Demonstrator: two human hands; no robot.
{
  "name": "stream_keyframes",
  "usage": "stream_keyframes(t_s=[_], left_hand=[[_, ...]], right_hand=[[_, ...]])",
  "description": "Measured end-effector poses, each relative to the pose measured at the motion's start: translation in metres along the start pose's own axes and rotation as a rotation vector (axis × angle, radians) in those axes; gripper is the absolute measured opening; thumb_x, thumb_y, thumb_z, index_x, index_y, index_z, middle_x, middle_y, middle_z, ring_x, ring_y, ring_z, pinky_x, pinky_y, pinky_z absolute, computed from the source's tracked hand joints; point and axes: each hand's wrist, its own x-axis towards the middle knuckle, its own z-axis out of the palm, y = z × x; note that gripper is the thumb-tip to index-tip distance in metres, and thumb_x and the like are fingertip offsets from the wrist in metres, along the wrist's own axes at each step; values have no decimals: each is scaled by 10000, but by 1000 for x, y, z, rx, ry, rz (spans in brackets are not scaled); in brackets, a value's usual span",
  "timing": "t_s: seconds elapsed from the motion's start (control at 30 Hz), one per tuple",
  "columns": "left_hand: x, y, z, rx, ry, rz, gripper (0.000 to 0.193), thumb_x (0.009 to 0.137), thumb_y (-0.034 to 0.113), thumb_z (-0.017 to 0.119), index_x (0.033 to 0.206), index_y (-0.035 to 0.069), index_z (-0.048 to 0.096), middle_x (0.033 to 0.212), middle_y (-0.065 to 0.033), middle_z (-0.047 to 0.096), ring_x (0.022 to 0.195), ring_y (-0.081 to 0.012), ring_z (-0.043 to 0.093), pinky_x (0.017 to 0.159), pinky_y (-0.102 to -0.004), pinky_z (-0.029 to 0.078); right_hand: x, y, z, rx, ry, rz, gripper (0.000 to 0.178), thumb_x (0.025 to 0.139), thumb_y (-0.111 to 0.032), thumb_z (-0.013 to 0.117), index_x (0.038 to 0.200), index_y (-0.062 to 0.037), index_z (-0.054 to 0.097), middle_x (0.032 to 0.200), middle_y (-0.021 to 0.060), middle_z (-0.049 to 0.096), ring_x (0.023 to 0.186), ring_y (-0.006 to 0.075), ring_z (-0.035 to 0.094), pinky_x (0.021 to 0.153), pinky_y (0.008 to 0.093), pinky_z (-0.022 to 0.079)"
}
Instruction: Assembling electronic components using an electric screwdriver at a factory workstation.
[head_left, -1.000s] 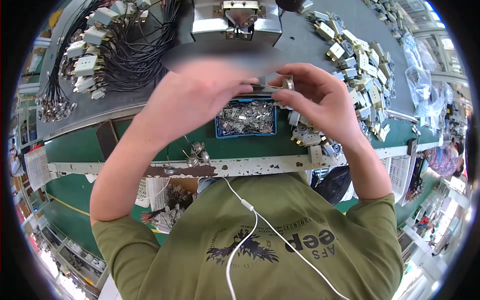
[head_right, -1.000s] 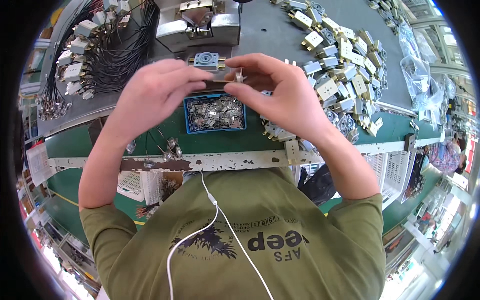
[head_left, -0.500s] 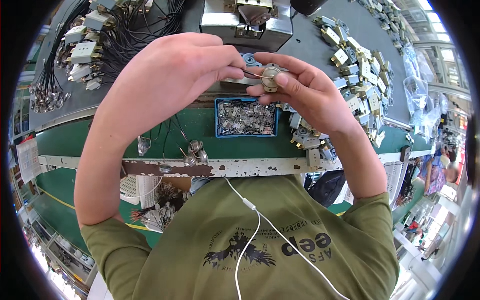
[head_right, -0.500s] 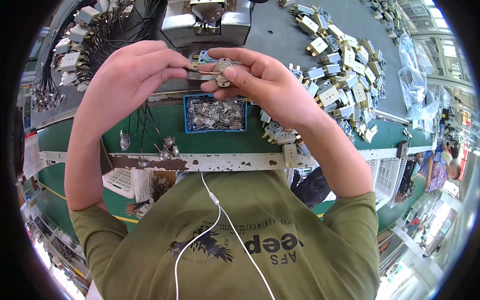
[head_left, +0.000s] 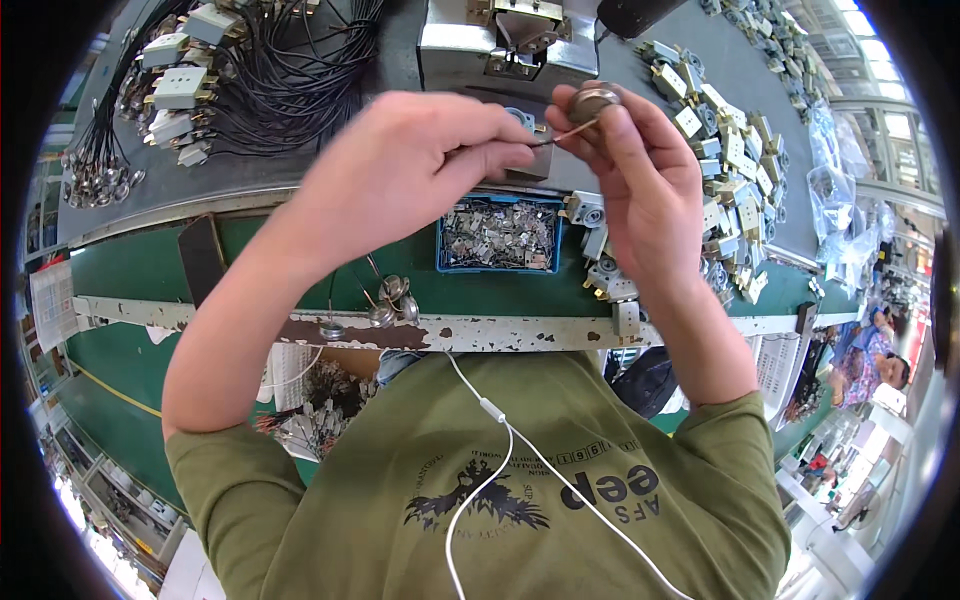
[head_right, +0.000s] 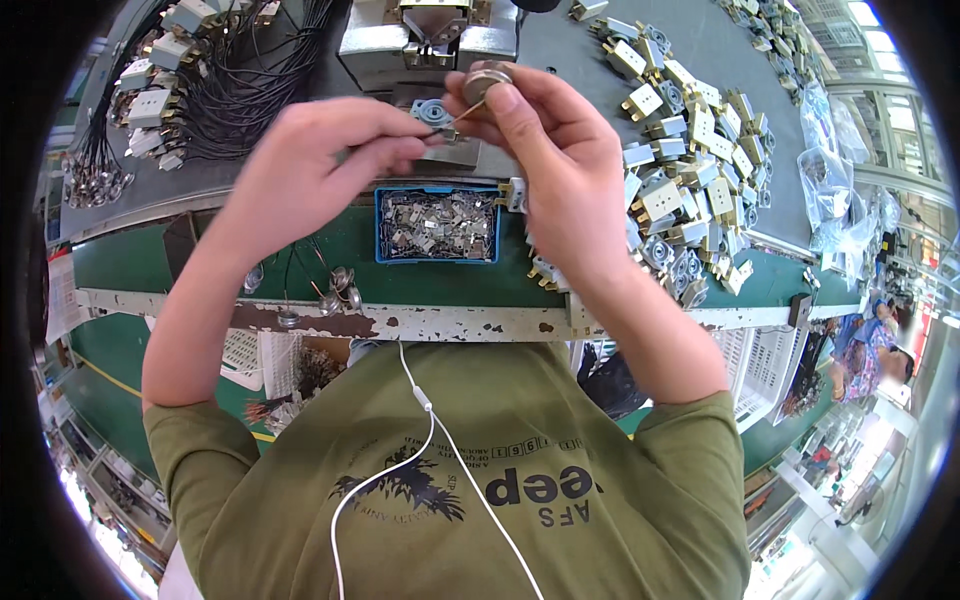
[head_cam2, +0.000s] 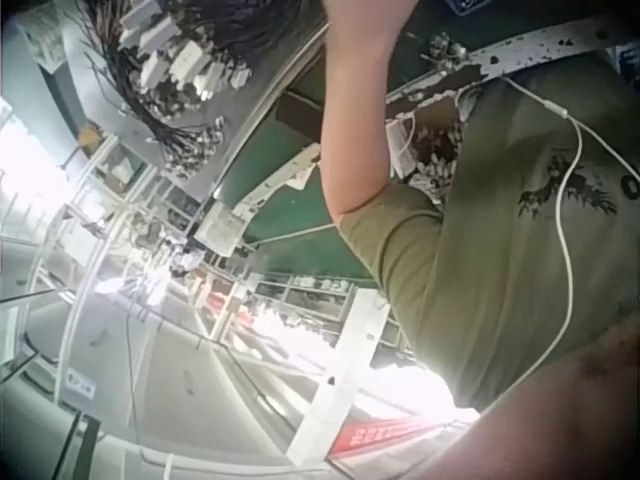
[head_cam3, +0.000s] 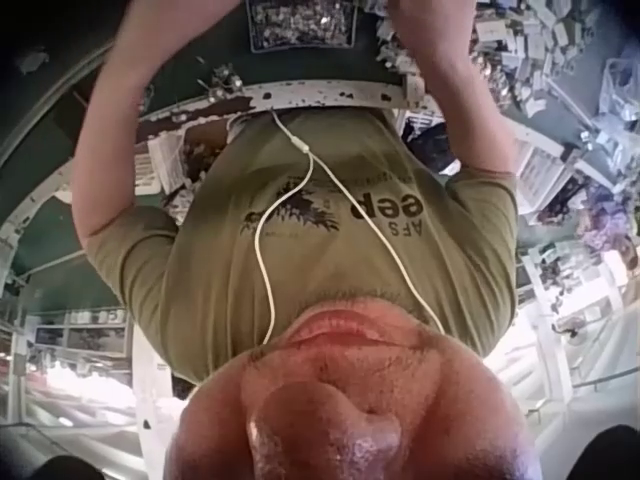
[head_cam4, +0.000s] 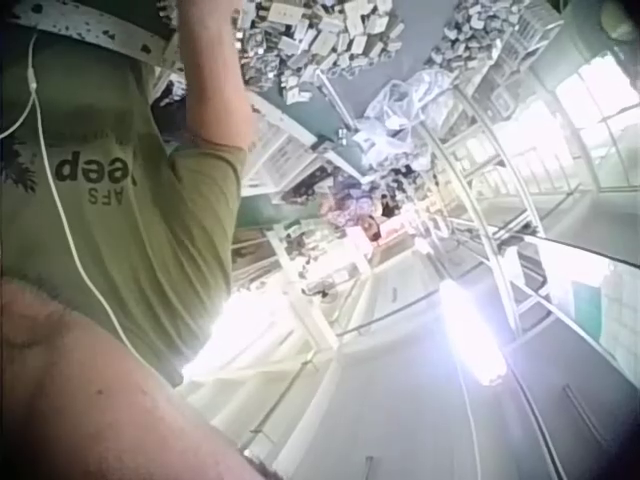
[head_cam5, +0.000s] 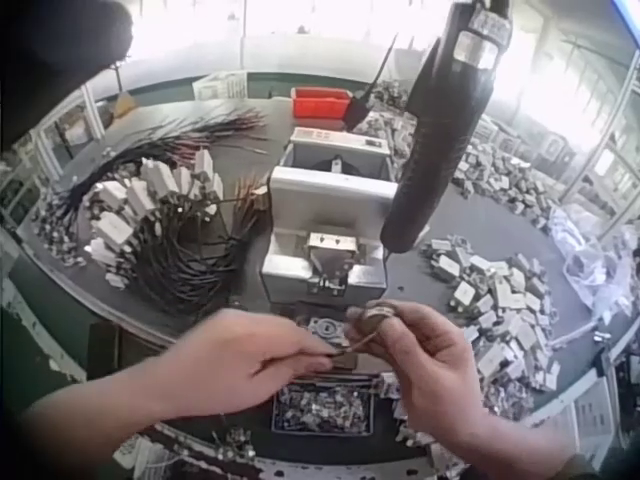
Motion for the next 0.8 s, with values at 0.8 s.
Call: stream_keyframes(t_s=[0.8], left_hand=[[-8, -7, -11, 738, -36, 306, 282, 834, 316, 782, 831, 87, 617, 749, -17, 571, 779, -205, 622, 712, -358, 513]], right_hand=[[2, -18, 3, -737, -372, 52, 351, 957, -54, 712, 1307, -39, 691, 1037, 63, 742, 902, 94, 633, 839, 288, 527]])
